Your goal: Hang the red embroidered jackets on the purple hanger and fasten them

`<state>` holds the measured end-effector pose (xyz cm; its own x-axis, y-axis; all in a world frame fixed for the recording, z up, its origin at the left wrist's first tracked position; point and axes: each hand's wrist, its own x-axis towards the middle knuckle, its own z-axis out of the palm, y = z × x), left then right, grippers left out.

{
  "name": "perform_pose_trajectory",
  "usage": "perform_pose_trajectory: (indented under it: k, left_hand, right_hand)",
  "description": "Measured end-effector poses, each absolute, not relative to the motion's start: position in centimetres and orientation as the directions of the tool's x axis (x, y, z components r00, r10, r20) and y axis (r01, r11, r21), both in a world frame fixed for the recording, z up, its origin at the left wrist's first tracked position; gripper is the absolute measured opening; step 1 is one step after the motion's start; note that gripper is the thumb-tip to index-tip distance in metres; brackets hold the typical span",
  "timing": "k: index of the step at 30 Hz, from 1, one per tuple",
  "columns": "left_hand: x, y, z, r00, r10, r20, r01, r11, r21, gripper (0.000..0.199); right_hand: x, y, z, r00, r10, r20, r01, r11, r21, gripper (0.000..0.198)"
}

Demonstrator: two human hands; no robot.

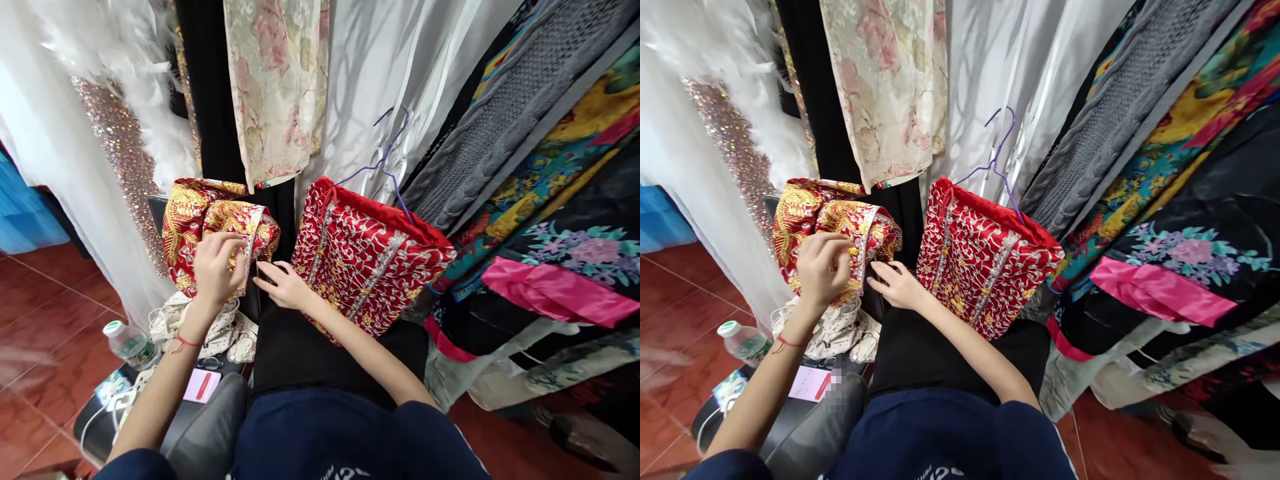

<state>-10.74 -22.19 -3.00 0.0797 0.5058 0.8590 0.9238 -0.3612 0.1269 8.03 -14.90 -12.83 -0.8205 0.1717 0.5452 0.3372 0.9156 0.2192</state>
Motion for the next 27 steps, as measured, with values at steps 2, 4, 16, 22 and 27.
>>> perform_pose_trajectory:
  k: [2, 4, 16, 22, 27]
  left_hand:
    - [-7.6, -19.9, -2.1, 0.225, 0.581, 0.783, 0.863, -0.491, 0.116, 0.014]
    - [-4.4, -16.5, -1.6, 0.274, 0.612, 0.742, 0.807, -0.566, 0.168, 0.018]
    - [6.3, 2.4, 0.1, 0.026, 0.561, 0.828, 0.702, -0.600, 0.384, 0.032]
    - [5.8, 0.1, -1.3, 0.029, 0.631, 0.775, 0.762, -0.516, 0.392, 0.040]
    - [7.6, -7.2, -2.3, -0.019, 0.561, 0.828, 0.846, -0.433, 0.312, 0.038]
  right_hand:
    - [10.6, -14.6, -12.8, -0.746, 0.272, 0.608, 0.451, 0.878, 0.161, 0.036]
    - [13.5, -14.1, -12.8, -0.614, 0.390, 0.686, 0.589, 0.805, 0.070, 0.031]
    - [31.4, -9.6, -12.8, -0.187, 0.625, 0.758, 0.782, 0.561, -0.270, 0.023]
    - [29.0, -10.2, -13.7, -0.117, 0.687, 0.717, 0.676, 0.584, -0.450, 0.018]
    - [23.6, -12.2, -11.7, -0.130, 0.751, 0.647, 0.443, 0.628, -0.640, 0.023]
